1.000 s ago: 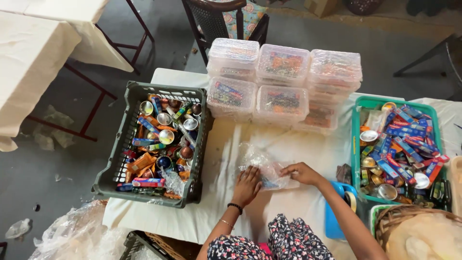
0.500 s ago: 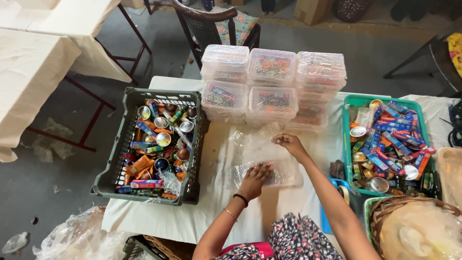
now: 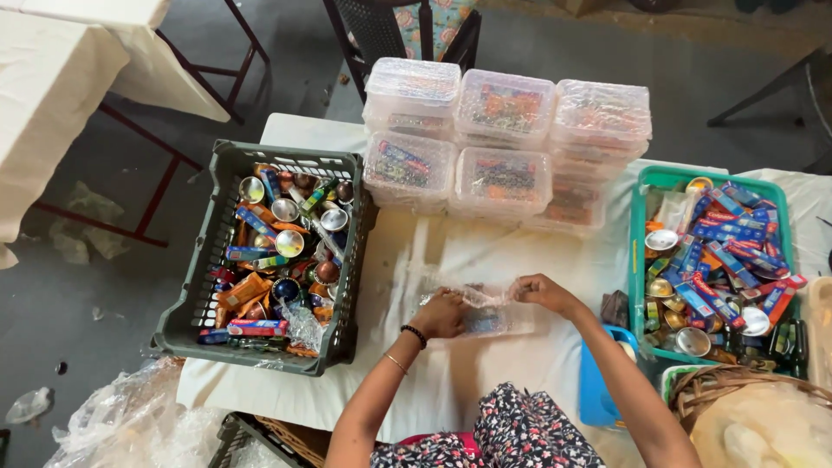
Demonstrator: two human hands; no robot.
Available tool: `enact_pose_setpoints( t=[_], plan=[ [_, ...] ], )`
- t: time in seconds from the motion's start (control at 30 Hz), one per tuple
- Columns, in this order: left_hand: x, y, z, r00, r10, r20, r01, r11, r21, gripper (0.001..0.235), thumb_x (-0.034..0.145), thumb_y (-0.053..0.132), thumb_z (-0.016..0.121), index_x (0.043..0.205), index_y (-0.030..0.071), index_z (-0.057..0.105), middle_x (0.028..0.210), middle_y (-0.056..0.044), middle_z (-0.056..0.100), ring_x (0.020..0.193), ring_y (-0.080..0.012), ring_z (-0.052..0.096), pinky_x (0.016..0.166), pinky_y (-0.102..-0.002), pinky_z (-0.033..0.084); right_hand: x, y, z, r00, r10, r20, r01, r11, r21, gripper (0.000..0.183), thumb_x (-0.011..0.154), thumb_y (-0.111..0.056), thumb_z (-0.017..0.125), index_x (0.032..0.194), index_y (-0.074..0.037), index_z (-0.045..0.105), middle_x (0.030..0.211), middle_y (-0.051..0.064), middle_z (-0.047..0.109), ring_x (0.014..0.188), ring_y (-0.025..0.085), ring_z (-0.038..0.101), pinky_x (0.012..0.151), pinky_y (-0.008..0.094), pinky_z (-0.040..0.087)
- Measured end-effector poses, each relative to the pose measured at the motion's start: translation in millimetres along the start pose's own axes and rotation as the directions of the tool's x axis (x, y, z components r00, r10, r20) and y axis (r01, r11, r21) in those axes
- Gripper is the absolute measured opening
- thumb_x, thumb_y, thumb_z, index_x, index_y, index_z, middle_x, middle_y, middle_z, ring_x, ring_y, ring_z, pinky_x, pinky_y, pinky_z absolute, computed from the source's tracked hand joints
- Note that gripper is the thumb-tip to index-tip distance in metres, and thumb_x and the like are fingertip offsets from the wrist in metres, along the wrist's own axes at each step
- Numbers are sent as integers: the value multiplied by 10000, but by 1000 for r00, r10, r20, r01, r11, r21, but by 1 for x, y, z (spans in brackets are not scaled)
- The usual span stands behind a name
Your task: The person wraps a plastic container filled with small items in bubble wrap and secures it with tape. They then pick up various small packaged goods and metal tins from a green crate, wiping some of them with a cloth before placing them into a green tray.
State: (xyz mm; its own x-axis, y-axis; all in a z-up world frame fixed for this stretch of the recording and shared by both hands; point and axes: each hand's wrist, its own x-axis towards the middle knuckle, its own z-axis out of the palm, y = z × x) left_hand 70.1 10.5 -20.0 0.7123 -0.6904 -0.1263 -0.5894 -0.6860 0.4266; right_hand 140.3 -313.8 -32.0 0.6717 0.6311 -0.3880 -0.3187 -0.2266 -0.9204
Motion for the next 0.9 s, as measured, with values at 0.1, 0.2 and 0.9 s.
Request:
enact_pose_setpoints(
  t=[0.1, 0.2, 0.9],
  plan=[
    [-2, -4, -6, 981, -48, 187, 29, 994, 103, 334, 907, 359, 583, 1037, 95, 740, 1165, -104, 690, 1206, -276, 643, 1137, -451, 440, 16, 100, -28, 993, -112, 49, 114, 992, -48, 263, 1009, -124, 777, 859, 39, 636, 912, 64, 646, 949, 118, 590, 867, 322, 489],
    [-11, -1, -15, 954, -113, 279, 90, 991, 95, 417, 943, 358, 554, 1247, 106, 690, 1327, -91, 680, 1279, -284, 622, 1111, -481, 445, -1, 27, 4, 996, 7, -90, 2, 994, 110, 207, 872, -112, 691, 1070, -90, 746, 1072, 25, 773, 1009, 101, 687, 974, 300, 522],
    [-9, 17, -14, 978, 118, -170, -102, 990, 101, 688, 883, 171, 564, 1553, 117, 416, 1555, -85, 503, 1412, -270, 480, 1185, -460, 300, 2, -25, 16, 988, -145, -59, 150, 985, 84, 127, 948, -122, 672, 1019, -28, 720, 1052, 26, 742, 1083, 124, 659, 1025, 315, 467]
  ],
)
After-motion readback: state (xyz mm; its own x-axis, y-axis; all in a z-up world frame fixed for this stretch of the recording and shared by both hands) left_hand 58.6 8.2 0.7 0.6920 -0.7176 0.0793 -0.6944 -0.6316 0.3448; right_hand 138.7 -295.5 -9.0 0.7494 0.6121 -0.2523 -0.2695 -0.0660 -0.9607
